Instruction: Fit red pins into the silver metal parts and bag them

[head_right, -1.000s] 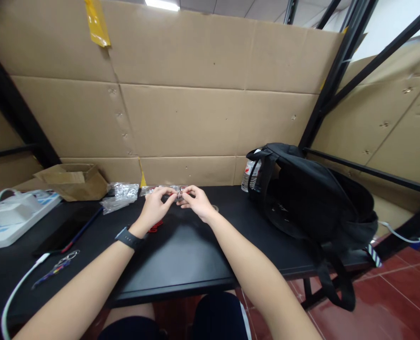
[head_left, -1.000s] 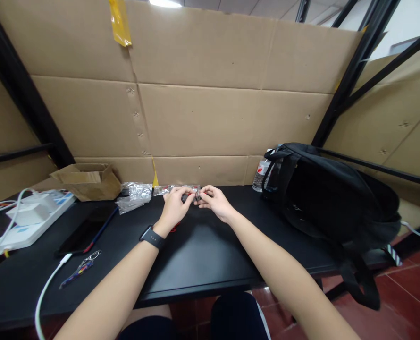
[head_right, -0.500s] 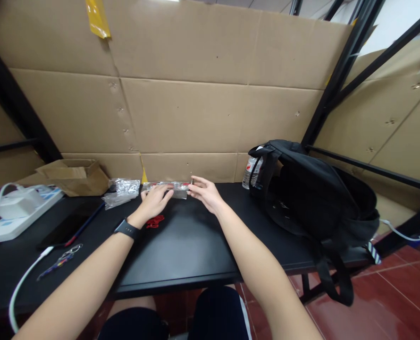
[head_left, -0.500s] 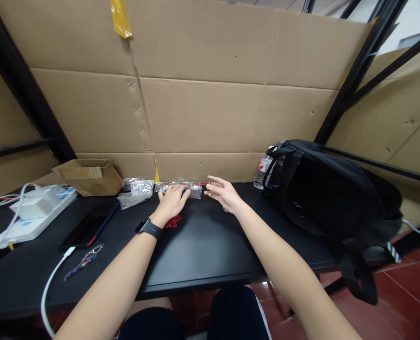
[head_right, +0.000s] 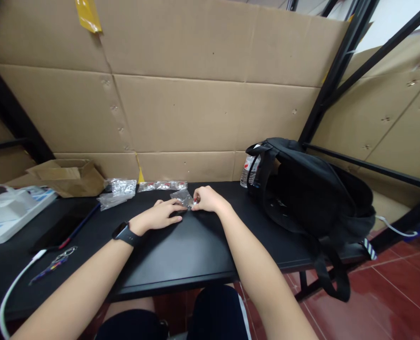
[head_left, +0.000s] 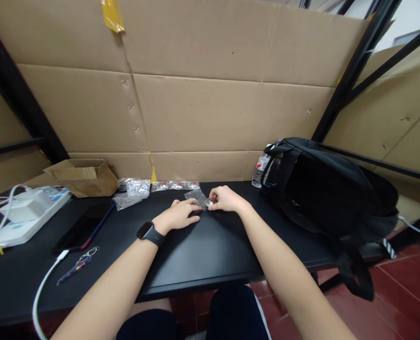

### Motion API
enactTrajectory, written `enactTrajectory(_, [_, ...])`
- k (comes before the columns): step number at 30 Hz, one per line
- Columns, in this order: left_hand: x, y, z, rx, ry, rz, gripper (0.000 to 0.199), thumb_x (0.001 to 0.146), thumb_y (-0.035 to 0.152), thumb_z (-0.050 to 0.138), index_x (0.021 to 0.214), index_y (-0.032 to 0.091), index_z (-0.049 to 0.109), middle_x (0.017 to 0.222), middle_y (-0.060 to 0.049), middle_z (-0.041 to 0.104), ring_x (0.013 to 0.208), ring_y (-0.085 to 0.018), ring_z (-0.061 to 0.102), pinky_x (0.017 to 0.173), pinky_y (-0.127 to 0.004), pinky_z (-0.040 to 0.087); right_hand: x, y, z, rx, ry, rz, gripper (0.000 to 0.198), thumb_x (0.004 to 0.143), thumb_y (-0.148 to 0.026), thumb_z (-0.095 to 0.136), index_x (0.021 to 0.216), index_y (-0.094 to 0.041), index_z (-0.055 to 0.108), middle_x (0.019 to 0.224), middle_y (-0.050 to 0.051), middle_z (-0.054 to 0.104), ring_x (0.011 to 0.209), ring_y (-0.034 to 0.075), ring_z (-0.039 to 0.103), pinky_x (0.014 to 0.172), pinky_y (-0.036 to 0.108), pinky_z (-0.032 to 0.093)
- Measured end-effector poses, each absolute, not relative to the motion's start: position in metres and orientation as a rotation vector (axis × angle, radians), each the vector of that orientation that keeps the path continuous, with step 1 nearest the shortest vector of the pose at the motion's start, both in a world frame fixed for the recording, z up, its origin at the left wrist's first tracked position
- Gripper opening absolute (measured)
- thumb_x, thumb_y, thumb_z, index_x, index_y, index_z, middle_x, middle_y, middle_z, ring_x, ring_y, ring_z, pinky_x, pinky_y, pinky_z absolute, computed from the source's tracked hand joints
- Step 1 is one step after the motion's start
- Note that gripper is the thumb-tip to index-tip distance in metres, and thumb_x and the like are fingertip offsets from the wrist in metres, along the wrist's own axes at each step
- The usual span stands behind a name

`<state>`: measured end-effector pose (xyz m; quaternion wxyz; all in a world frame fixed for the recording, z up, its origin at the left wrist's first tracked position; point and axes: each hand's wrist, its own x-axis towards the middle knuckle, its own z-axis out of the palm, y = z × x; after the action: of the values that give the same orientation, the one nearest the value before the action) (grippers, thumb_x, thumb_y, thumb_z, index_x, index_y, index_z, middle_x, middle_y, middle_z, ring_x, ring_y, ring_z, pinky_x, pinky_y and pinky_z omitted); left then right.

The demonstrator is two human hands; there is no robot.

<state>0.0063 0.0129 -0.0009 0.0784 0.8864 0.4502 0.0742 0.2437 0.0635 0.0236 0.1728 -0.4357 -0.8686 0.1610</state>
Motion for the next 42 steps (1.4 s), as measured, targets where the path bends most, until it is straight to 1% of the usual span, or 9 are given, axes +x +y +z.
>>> enactTrajectory(3, [0.003, 0.012, 0.003, 2.658, 1.322, 0.174, 0.041, 0.097, 0.040, 0.052, 0.136, 0.041, 0.060, 0.145, -0.005, 0.055, 0.127, -0.030, 0.056, 0.104, -0.047, 0.038, 0.243, 0.060, 0.026, -1.291, -2.498, 0.473, 0.032, 0.064, -0.035, 0.087, 0.088, -0.017, 0.077, 0.080, 0.004, 0.076, 0.075, 0.018, 0.068, 0.066, 0.024, 0.048])
enactTrajectory(10, [0.000, 0.012, 0.006, 2.630, 1.324, 0.055, 0.044, 0.097, 0.034, 0.051, 0.138, 0.050, 0.056, 0.159, -0.003, 0.042, 0.143, -0.034, 0.042, 0.110, -0.058, 0.032, 0.236, 0.058, 0.022, -1.300, -2.544, 0.460, 0.026, 0.066, -0.037, 0.086, 0.080, -0.017, 0.078, 0.073, 0.004, 0.075, 0.069, 0.018, 0.067, 0.060, 0.024, 0.044])
enactTrajectory(14, [-0.001, 0.013, 0.003, 2.631, 1.315, 0.115, 0.043, 0.096, 0.031, 0.053, 0.135, 0.049, 0.060, 0.157, -0.002, 0.045, 0.142, -0.034, 0.043, 0.110, -0.059, 0.031, 0.233, 0.058, 0.020, -1.236, -2.484, 0.465, 0.024, 0.064, -0.034, 0.086, 0.079, -0.017, 0.077, 0.071, 0.002, 0.074, 0.066, 0.017, 0.065, 0.060, 0.024, 0.043])
enactTrajectory(19, [-0.002, 0.015, 0.001, 2.643, 1.330, 0.137, 0.042, 0.095, 0.033, 0.054, 0.133, 0.047, 0.062, 0.155, -0.005, 0.048, 0.142, -0.034, 0.043, 0.110, -0.059, 0.032, 0.235, 0.057, 0.024, -1.188, -2.396, 0.597, 0.033, 0.062, -0.041, 0.088, 0.082, -0.017, 0.078, 0.072, 0.002, 0.074, 0.067, 0.017, 0.066, 0.060, 0.024, 0.045])
enactTrajectory(25, [-0.005, 0.016, -0.002, 2.602, 1.302, 0.130, 0.046, 0.094, 0.032, 0.055, 0.136, 0.051, 0.058, 0.158, -0.004, 0.045, 0.144, -0.034, 0.040, 0.111, -0.062, 0.028, 0.232, 0.061, 0.015, -1.234, -2.449, 0.595, 0.024, 0.064, -0.035, 0.087, 0.078, -0.017, 0.079, 0.068, 0.003, 0.073, 0.065, 0.017, 0.065, 0.058, 0.024, 0.044])
enactTrajectory(29, [-0.004, 0.017, -0.002, 2.595, 1.288, 0.113, 0.045, 0.094, 0.031, 0.055, 0.135, 0.048, 0.060, 0.159, -0.004, 0.043, 0.145, -0.034, 0.038, 0.112, -0.062, 0.027, 0.226, 0.068, 0.005, -1.139, -2.459, 0.440, 0.025, 0.064, -0.033, 0.088, 0.080, -0.015, 0.079, 0.071, 0.003, 0.072, 0.066, 0.017, 0.064, 0.060, 0.024, 0.044])
enactTrajectory(35, [-0.004, 0.016, -0.002, 2.607, 1.261, 0.107, 0.047, 0.094, 0.030, 0.055, 0.136, 0.050, 0.058, 0.160, -0.002, 0.041, 0.145, -0.034, 0.039, 0.111, -0.062, 0.029, 0.223, 0.071, -0.002, -1.057, -2.422, 0.599, 0.012, 0.071, -0.012, 0.080, 0.083, -0.016, 0.078, 0.073, 0.002, 0.073, 0.068, 0.016, 0.067, 0.065, 0.023, 0.046])
enactTrajectory(38, [-0.004, 0.016, -0.002, 2.602, 1.260, 0.107, 0.047, 0.094, 0.030, 0.055, 0.137, 0.050, 0.057, 0.162, -0.002, 0.038, 0.147, -0.034, 0.036, 0.111, -0.063, 0.029, 0.221, 0.072, -0.003, -1.053, -2.404, 0.471, 0.017, 0.069, -0.006, 0.080, 0.082, -0.016, 0.075, 0.076, 0.001, 0.070, 0.069, 0.014, 0.063, 0.066, 0.023, 0.045])
enactTrajectory(42, [-0.004, 0.014, -0.003, 2.580, 1.278, 0.135, 0.047, 0.093, 0.030, 0.056, 0.135, 0.051, 0.058, 0.165, -0.001, 0.032, 0.149, -0.035, 0.032, 0.111, -0.068, 0.027, 0.214, 0.071, -0.006, -1.099, -2.356, 0.225, 0.018, 0.072, -0.012, 0.083, 0.083, -0.018, 0.070, 0.086, 0.001, 0.063, 0.076, 0.014, 0.058, 0.070, 0.023, 0.041])
